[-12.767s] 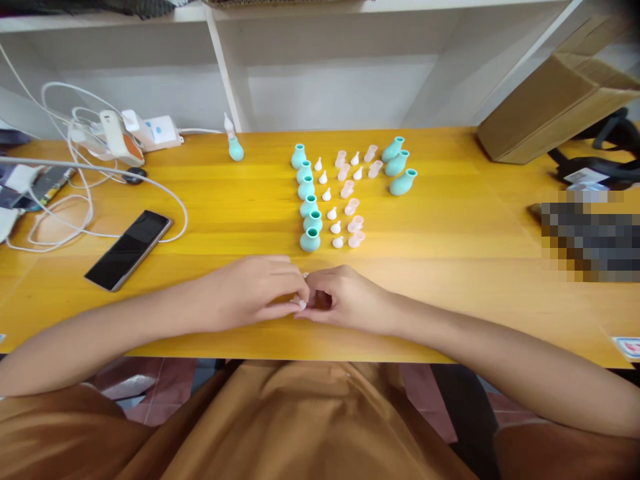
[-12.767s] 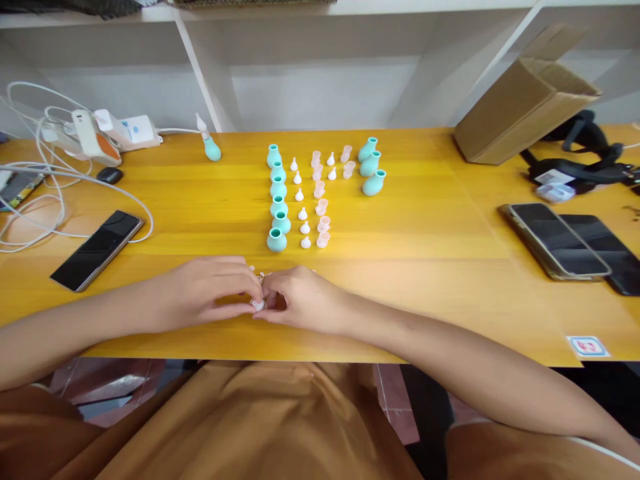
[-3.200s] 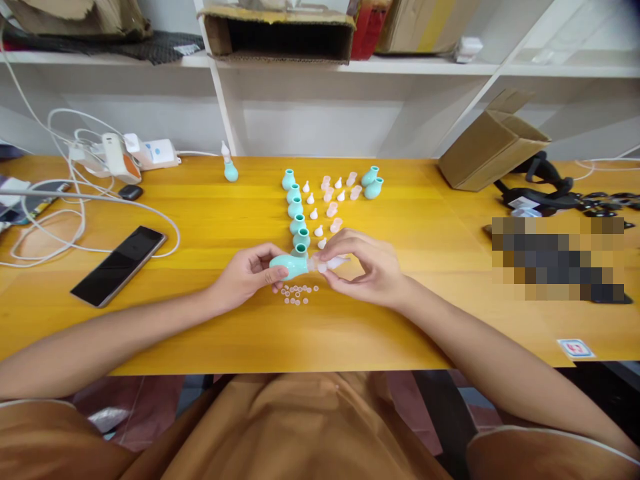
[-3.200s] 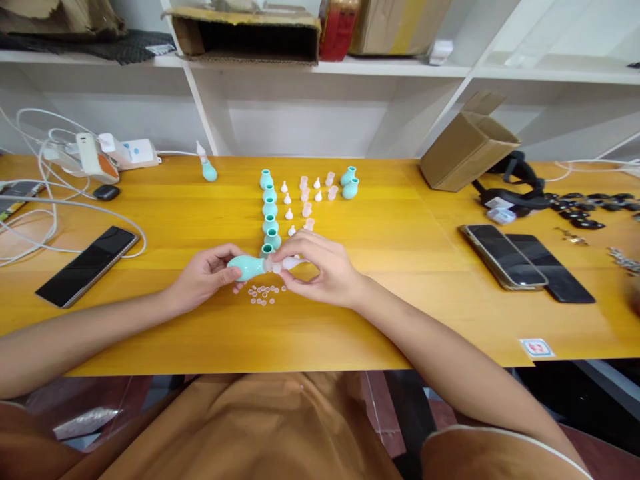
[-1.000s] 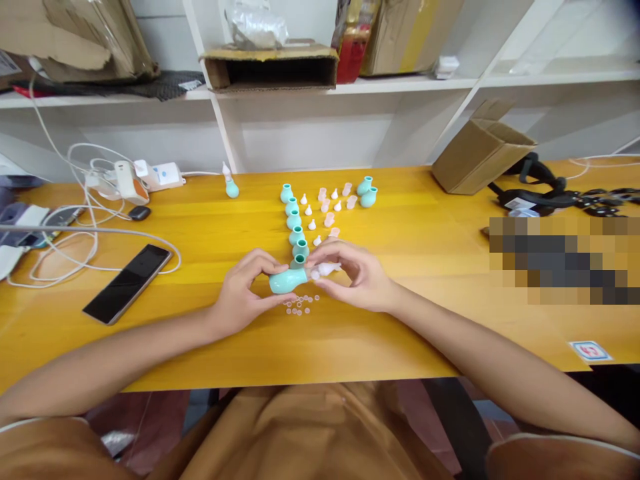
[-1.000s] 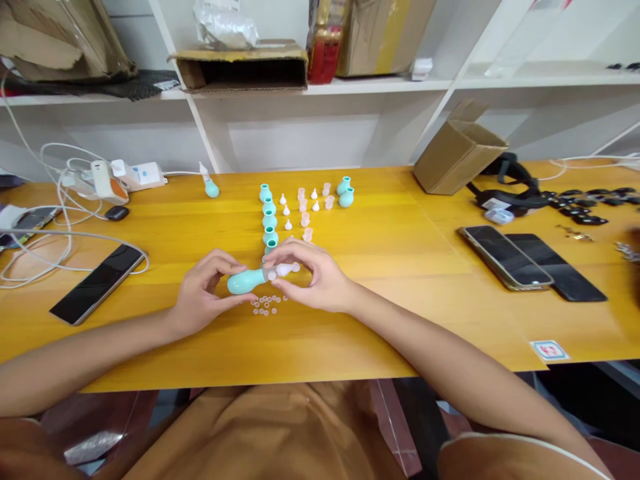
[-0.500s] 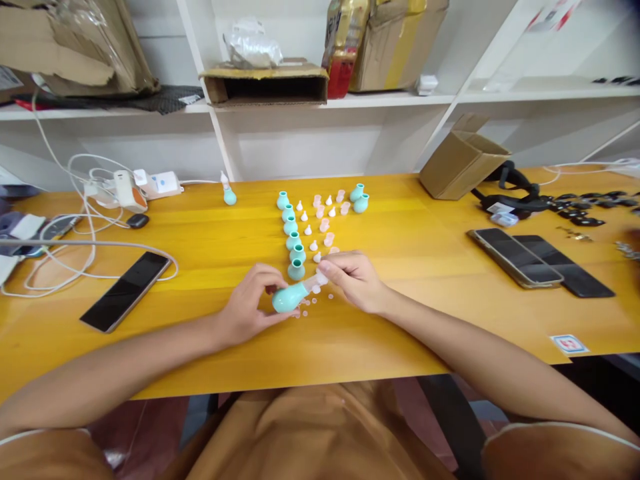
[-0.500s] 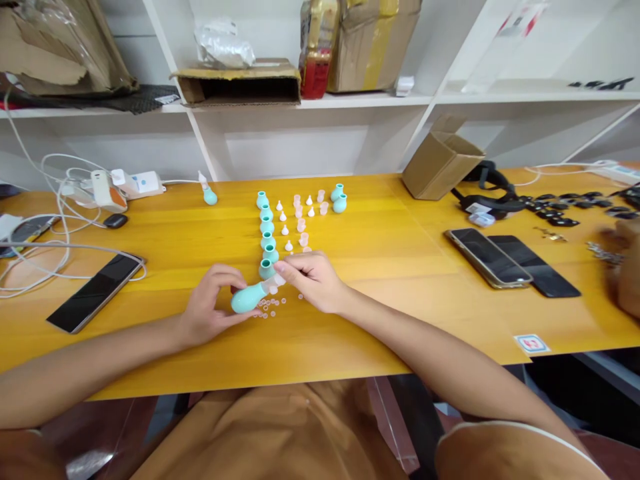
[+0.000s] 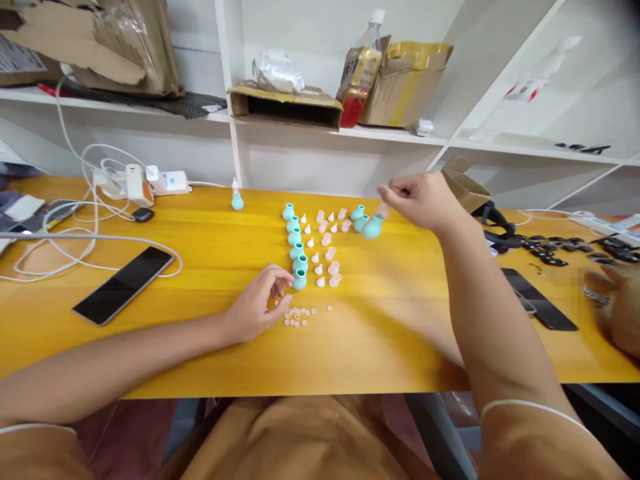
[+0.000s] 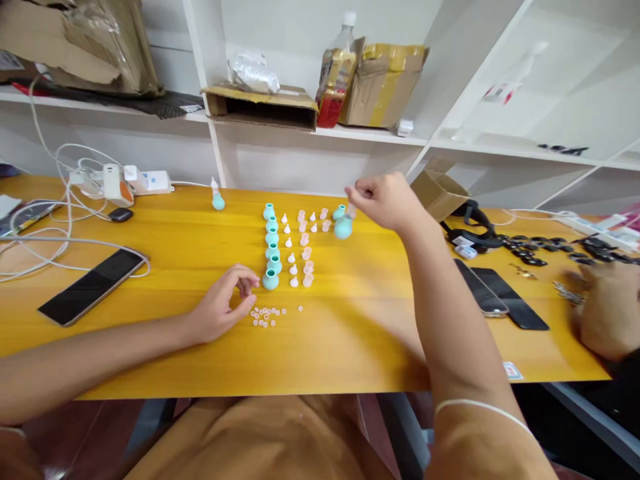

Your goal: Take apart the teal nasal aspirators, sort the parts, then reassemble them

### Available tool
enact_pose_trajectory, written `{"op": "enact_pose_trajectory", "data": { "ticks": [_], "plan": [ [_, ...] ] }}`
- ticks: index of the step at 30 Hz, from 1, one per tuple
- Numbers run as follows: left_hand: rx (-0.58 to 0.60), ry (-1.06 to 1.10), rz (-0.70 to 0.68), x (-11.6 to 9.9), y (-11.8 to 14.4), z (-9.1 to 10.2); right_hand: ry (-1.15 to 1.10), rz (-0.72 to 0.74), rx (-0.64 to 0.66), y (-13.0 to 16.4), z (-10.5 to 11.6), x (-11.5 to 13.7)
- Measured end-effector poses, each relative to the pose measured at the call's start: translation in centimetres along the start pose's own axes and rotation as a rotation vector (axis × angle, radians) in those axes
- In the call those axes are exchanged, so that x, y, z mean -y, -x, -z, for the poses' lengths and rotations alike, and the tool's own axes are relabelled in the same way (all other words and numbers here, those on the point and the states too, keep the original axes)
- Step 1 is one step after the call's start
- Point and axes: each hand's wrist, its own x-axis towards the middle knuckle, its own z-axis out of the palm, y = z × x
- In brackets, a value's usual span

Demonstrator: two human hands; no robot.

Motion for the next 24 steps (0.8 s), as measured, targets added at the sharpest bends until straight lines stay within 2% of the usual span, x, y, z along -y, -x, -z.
{"op": "enact_pose_trajectory", "data": {
  "ticks": [3, 8, 12, 16, 21, 24],
  "plan": [
    [0.006, 0.015, 0.005, 0.0, 0.0, 0.0, 0.132, -0.200, -0.021, -1.2, -1.1, -4.1],
    [0.051, 0.023, -0.026, 0.1, 0.1, 0.1, 0.298, -0.536, -0.035, -0.9, -4.8, -10.1],
    [0.094, 0.014, -0.061, 0.1, 0.1, 0.2, 0.352, -0.669, -0.009, 0.2, -7.3, -13.5],
    [0.101, 0.006, -0.065, 0.0, 0.1, 0.3, 0.381, -0.695, -0.051, 0.8, -8.1, -14.9],
    [0.106, 0.001, -0.058, 0.0, 0.1, 0.4, 0.402, -0.683, -0.103, 0.1, -7.8, -14.6],
    [0.105, -0.007, -0.065, 0.0, 0.1, 0.4, 0.394, -0.693, -0.062, -0.3, -7.9, -14.4]
  ]
}}
